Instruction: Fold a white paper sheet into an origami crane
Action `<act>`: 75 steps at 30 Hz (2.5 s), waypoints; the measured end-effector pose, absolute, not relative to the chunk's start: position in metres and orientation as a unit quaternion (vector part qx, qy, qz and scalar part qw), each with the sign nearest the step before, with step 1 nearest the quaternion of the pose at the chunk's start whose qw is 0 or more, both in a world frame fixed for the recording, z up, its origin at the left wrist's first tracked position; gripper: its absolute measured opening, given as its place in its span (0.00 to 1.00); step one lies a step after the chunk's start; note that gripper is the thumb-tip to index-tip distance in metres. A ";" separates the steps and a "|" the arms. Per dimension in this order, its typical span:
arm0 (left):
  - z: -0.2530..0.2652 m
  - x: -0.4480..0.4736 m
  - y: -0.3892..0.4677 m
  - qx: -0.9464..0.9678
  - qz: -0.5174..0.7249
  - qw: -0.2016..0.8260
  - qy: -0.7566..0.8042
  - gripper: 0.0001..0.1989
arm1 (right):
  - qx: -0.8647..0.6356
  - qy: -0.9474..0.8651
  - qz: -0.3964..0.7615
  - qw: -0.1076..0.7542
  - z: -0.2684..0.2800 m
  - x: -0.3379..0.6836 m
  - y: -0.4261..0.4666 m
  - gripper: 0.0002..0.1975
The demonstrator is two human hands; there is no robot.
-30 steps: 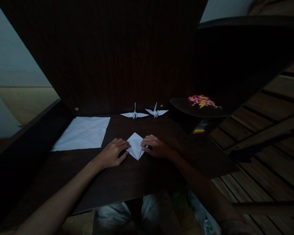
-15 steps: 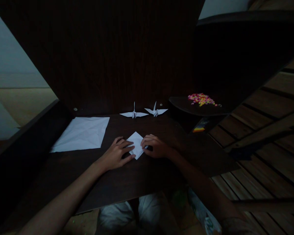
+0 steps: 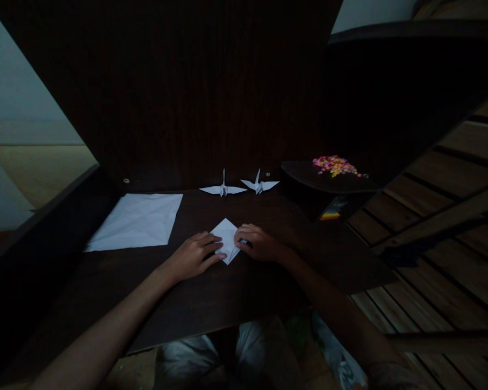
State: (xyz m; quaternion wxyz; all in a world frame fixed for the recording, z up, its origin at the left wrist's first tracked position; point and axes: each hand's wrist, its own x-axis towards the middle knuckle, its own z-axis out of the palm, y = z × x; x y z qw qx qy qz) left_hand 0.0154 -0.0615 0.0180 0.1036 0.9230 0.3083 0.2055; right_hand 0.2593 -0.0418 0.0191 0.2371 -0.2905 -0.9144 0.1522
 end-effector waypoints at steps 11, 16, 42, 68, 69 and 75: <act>0.019 0.015 -0.062 0.924 0.202 0.090 0.312 0.18 | -0.298 -0.915 0.138 0.234 0.017 0.255 -0.042 0.07; 0.022 0.017 -0.065 0.927 0.186 0.062 0.320 0.18 | -0.296 -0.916 0.135 0.236 0.016 0.256 -0.042 0.06; 0.018 0.018 -0.064 0.929 0.181 0.036 0.322 0.14 | -0.290 -0.919 0.141 0.228 0.016 0.257 -0.041 0.06; 0.016 0.022 -0.062 0.860 0.262 0.153 0.409 0.14 | -0.342 -0.881 0.197 0.259 0.015 0.255 -0.037 0.07; 0.017 0.022 -0.061 0.855 0.259 0.163 0.419 0.15 | -0.346 -0.876 0.206 0.265 0.016 0.255 -0.037 0.07; 0.027 0.026 -0.057 0.839 0.215 0.179 0.467 0.16 | -0.394 -0.865 0.199 0.238 0.023 0.244 -0.032 0.11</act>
